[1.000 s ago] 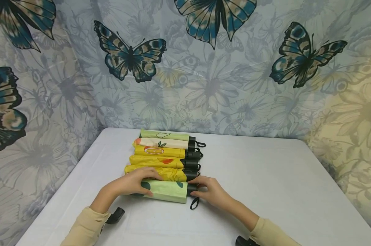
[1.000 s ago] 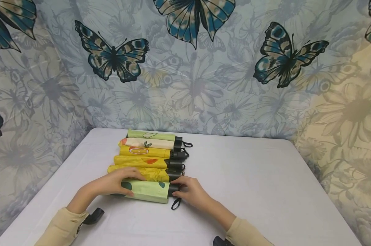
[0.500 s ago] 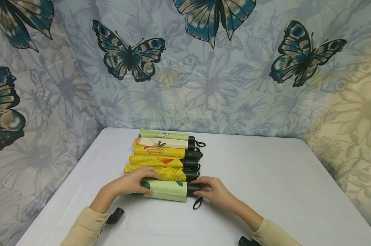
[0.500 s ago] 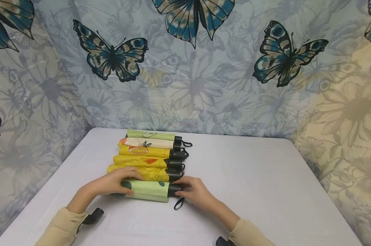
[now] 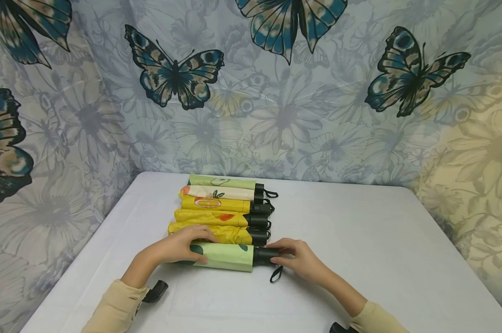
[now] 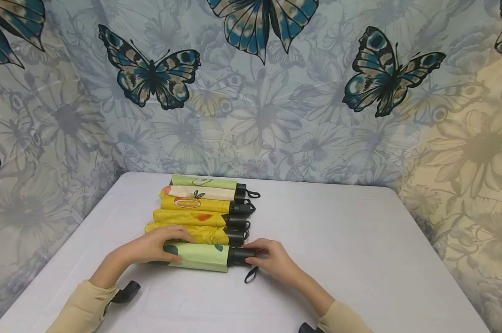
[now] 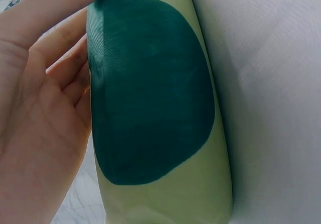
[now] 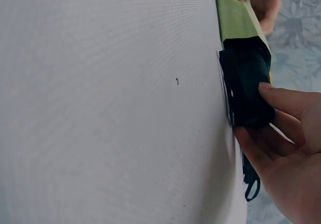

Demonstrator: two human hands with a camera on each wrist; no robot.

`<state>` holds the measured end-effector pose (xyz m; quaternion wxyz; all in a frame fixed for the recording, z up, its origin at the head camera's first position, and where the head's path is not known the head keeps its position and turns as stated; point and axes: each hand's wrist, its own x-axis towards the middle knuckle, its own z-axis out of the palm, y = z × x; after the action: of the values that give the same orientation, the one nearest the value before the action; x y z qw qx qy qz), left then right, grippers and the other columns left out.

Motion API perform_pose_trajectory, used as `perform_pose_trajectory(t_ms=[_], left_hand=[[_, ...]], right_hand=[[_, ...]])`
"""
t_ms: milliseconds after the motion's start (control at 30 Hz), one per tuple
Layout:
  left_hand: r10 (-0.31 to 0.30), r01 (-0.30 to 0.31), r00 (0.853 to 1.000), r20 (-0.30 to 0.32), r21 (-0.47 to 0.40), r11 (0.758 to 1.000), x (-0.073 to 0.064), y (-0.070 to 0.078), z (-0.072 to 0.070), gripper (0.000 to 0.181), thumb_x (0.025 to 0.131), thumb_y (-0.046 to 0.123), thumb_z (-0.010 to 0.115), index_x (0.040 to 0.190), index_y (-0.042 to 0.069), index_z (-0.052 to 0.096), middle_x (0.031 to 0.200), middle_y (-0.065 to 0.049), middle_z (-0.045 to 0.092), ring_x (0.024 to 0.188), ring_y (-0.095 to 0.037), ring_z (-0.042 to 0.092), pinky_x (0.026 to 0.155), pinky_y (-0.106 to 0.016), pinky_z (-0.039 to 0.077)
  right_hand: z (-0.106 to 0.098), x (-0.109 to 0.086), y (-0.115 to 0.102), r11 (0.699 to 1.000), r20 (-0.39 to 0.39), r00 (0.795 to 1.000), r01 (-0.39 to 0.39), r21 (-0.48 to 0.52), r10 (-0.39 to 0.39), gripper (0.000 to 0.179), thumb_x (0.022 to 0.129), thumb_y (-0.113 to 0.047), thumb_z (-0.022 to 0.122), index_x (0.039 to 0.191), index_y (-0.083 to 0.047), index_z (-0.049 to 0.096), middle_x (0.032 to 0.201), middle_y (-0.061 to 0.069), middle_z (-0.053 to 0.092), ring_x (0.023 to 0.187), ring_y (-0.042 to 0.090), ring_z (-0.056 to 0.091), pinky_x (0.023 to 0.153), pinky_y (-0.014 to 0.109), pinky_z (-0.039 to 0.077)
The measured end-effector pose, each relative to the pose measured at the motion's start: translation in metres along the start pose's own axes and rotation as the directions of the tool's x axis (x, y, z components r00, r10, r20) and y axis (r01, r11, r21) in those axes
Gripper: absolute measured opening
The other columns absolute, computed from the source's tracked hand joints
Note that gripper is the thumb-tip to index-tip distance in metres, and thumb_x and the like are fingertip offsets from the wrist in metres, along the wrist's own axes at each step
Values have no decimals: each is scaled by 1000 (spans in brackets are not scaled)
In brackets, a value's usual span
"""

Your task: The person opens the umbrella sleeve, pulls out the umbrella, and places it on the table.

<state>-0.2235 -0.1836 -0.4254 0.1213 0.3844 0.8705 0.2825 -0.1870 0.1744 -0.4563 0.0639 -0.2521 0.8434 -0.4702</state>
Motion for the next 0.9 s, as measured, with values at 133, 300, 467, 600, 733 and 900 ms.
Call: perform_pose_trajectory(t_ms=[133, 300, 467, 600, 733, 900], left_hand=[[-4, 4, 1000, 1, 1, 1000, 0, 1, 0, 47, 83, 36, 77, 126, 32, 61, 121, 11, 59, 115, -13, 56, 98, -38, 50], [-16, 16, 1000, 4, -1, 1000, 1, 2, 0, 47, 83, 36, 77, 127, 32, 61, 122, 11, 58, 113, -13, 55, 96, -38, 50], [-25, 25, 1000, 2, -2, 1000, 1, 3, 0, 47, 83, 33, 78, 127, 32, 61, 123, 10, 58, 114, -14, 55, 96, -39, 50], [-27, 27, 1000, 4, -7, 1000, 1, 3, 0, 48, 83, 34, 78, 128, 33, 60, 124, 10, 58, 116, -14, 55, 97, -40, 49], [-21, 21, 1000, 5, -6, 1000, 1, 1, 1, 48, 83, 35, 77, 128, 33, 60, 125, 10, 58, 116, -14, 55, 98, -40, 49], [-18, 18, 1000, 4, -3, 1000, 0, 0, 1, 48, 84, 36, 77, 128, 33, 60, 124, 10, 58, 116, -14, 55, 98, -40, 49]], right_hand=[[-2, -1, 3, 1000, 2, 1000, 5, 16, -5, 33, 88, -18, 72, 117, -3, 69, 115, 12, 70, 100, 21, 67, 91, 31, 57], [-4, -3, 1, 1000, -1, 1000, 10, 12, -10, 30, 90, -15, 70, 116, -2, 67, 116, 15, 69, 102, 24, 67, 89, 28, 57], [-6, -6, -1, 1000, 5, 1000, -13, 1, 13, 31, 92, -16, 67, 118, 0, 65, 119, 18, 67, 105, 27, 67, 89, 25, 56], [-7, -9, -2, 998, 3, 998, -60, 30, 60, 32, 92, -17, 67, 120, -2, 65, 120, 18, 67, 102, 19, 69, 87, 20, 55], [-8, -12, 0, 995, 2, 997, -82, 64, 82, 33, 93, -16, 66, 122, -1, 64, 122, 20, 65, 100, 12, 68, 84, 18, 55], [-10, -16, 3, 992, -5, 995, -98, 75, 99, 35, 93, -18, 66, 123, -1, 64, 124, 21, 65, 101, 8, 67, 84, 18, 55]])
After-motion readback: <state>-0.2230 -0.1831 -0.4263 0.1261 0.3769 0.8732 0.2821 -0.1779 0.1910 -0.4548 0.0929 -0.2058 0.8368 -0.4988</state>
